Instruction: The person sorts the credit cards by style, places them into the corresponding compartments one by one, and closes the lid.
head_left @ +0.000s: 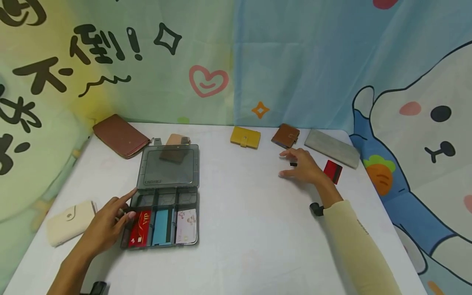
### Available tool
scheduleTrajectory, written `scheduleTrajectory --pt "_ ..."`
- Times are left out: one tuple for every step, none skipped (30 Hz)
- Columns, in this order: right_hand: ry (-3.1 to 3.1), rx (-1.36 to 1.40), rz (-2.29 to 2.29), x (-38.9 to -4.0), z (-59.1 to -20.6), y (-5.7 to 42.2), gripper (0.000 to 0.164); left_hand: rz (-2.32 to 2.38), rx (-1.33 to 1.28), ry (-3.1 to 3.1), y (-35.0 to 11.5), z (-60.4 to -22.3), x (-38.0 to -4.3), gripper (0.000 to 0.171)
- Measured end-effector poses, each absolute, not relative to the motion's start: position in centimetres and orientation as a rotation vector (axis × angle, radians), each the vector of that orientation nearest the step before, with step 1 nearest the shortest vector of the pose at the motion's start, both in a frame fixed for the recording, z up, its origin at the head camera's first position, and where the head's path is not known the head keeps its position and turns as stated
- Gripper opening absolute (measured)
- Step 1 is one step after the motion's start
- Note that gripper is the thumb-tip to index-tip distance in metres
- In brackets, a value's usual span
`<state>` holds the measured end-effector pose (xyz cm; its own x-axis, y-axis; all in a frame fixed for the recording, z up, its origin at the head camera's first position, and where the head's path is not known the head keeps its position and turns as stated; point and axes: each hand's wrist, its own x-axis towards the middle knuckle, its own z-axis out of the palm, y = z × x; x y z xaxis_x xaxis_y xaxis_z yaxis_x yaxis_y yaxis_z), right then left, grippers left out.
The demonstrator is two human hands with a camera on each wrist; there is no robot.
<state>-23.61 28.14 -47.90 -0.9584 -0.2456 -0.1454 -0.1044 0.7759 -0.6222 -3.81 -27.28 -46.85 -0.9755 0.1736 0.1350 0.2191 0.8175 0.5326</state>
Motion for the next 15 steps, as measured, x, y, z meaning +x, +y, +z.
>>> scheduleTrajectory --pt "2.760 -0.266 -0.939 -23.6 -48.0 28.9 0.061 -0.868 -0.315 -2.920 -27.3 -46.8 -3.8 0.066" --pt "2.770 -0.258 -0.933 -23.7 -48.1 29.7 0.060 -0.868 -0.312 -2.922 -27.3 -46.8 -3.8 0.067" --pt "2.780 -0.243 -0.930 -23.7 -48.1 30.3 0.058 -0.870 -0.311 -2.924 -27.3 -46.8 -3.9 0.067" --pt "2.792 -0.224 -0.910 -23.7 -48.2 30.9 0.057 -0.871 -0.311 -2.925 -27.3 -46.8 -3.9 0.066" --pt "2.799 -0.210 -0.891 -23.7 -48.3 31.4 0.056 -0.870 -0.310 -2.927 -27.3 -46.8 -3.9 0.066" --pt "2.805 -0.197 -0.867 -23.7 -48.3 31.8 0.056 -0.873 -0.310 -2.927 -27.3 -46.8 -3.9 0.066" --pt "2.807 -0.175 -0.843 -23.7 -48.4 32.1 0.055 -0.876 -0.309 -2.928 -27.3 -46.8 -3.9 0.066" --pt "2.807 -0.164 -0.822 -23.7 -48.4 32.3 0.055 -0.878 -0.306 -2.929 -27.3 -46.8 -3.9 0.065" --pt "2.803 -0.157 -0.812 -23.8 -48.4 32.5 0.054 -0.878 -0.305 -2.930 -27.3 -46.8 -3.9 0.065" --pt "2.801 -0.156 -0.797 -23.9 -48.4 32.5 0.053 -0.877 -0.301 -2.933 -27.3 -46.8 -3.8 0.064" --pt "2.797 -0.157 -0.790 -23.9 -48.3 32.5 0.053 -0.876 -0.298 -2.934 -27.3 -46.7 -3.8 0.064" --pt "2.792 -0.164 -0.786 -24.0 -48.3 32.5 0.052 -0.879 -0.295 -2.936 -27.3 -46.7 -3.8 0.064" --pt "2.787 -0.168 -0.783 -24.0 -48.3 32.4 0.051 -0.879 -0.291 -2.939 -27.3 -46.7 -3.8 0.064" --pt "2.785 -0.175 -0.775 -24.1 -48.2 32.3 0.051 -0.880 -0.288 -2.943 -27.2 -46.7 -3.8 0.065" --pt "2.779 -0.184 -0.773 -24.1 -48.2 32.1 0.050 -0.882 -0.286 -2.947 -27.2 -46.7 -3.8 0.065"
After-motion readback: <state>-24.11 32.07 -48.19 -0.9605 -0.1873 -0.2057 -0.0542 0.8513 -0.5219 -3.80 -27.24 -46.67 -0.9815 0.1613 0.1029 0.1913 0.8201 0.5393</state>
